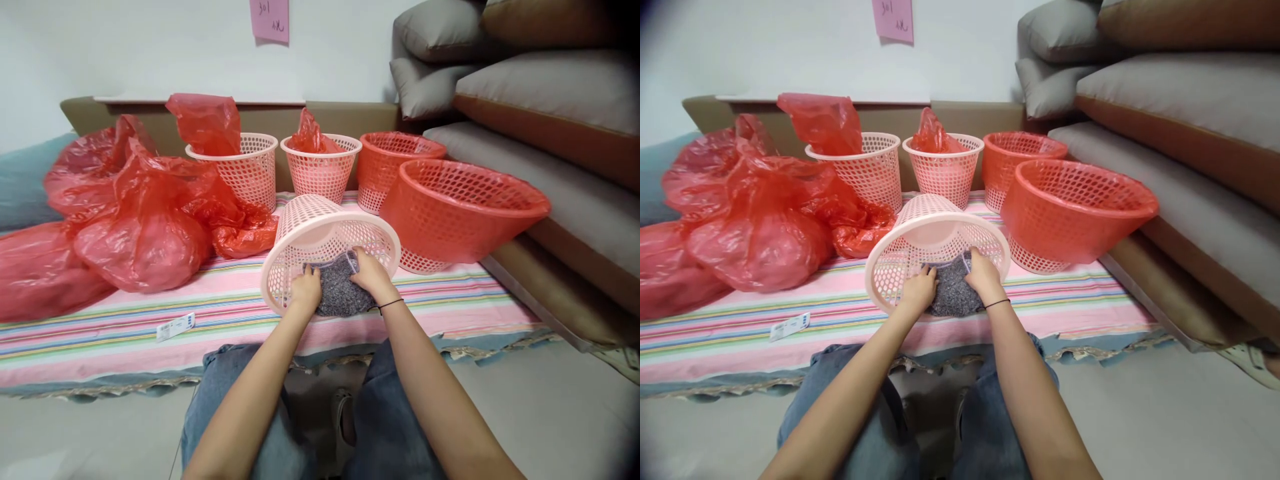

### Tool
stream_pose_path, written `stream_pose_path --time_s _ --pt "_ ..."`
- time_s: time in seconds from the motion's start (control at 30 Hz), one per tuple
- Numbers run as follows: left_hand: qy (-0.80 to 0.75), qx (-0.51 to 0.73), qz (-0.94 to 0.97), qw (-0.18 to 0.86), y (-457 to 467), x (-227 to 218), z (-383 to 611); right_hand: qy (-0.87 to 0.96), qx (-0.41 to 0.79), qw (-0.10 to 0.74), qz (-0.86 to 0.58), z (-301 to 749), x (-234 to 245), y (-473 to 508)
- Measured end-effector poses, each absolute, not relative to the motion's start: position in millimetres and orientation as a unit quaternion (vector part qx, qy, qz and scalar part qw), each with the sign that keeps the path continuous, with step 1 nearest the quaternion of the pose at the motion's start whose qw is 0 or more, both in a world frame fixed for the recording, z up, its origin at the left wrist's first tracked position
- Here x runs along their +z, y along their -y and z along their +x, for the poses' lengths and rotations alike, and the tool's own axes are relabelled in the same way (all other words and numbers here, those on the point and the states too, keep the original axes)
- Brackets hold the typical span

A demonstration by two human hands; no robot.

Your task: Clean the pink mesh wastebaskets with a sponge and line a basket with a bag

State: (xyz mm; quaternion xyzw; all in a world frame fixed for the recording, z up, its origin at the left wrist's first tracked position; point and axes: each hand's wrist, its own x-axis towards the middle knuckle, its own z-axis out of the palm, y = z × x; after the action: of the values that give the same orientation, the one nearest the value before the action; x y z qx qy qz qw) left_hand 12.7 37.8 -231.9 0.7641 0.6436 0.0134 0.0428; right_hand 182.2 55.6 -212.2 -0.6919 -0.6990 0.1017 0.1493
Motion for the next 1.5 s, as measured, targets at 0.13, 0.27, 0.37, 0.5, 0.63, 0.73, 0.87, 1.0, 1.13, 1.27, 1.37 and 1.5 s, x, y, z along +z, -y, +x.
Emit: stream_pose_path --time_s 0.13,0.27,0.37,0.5,0.63,0.73,0.87,1.0,1.13,1.27,1.37,1.5 --pt "-0.630 0.003 0.775 0.047 -53.9 -231.3 9.9 0.716 0.036 0.166 -0.678 174.0 -206.8 -55.1" --pt "-0.625 -0.001 0.779 0.050 -69.1 -229.9 9.7 0.724 0.015 0.150 -0.673 166.3 -215.4 -67.9" --pt "-0.630 -0.005 0.774 0.058 -76.6 -230.5 10.6 0.724 0.015 0.121 -0.679 164.5 -221.9 -76.3" --pt "-0.642 -0.008 0.764 0.064 -82.5 -232.4 13.7 0.729 0.012 0.101 -0.677 162.6 -219.6 -77.8" --pt "-0.656 0.005 0.752 0.061 -85.2 -231.0 17.9 0.732 0.013 0.090 -0.676 162.4 -216.1 -76.1" --pt "-0.669 0.032 0.741 0.053 -86.2 -228.5 20.7 0.728 0.017 0.090 -0.680 165.4 -217.5 -77.7" --pt "-0.685 0.084 0.724 0.026 -86.3 -227.9 22.2 0.728 0.017 0.122 -0.675 168.7 -218.3 -81.4" --pt "-0.695 0.109 0.711 0.009 -84.0 -229.2 21.2 0.729 0.018 0.177 -0.661 167.0 -217.7 -83.5" --pt "-0.683 0.100 0.723 0.008 -82.5 -222.8 18.1 0.729 0.046 0.227 -0.644 166.8 -221.1 -86.7" --pt "-0.674 0.051 0.735 0.045 -84.4 -205.2 13.5 0.723 0.098 0.267 -0.630 174.2 -226.1 -92.3" --pt "-0.684 0.009 0.724 0.081 -84.5 -191.0 9.5 0.718 0.139 0.288 -0.618 182.5 -229.0 -94.2" --pt "-0.692 -0.024 0.715 0.096 -79.0 -184.5 4.5 0.724 0.178 0.306 -0.592 189.7 -235.0 -93.0"
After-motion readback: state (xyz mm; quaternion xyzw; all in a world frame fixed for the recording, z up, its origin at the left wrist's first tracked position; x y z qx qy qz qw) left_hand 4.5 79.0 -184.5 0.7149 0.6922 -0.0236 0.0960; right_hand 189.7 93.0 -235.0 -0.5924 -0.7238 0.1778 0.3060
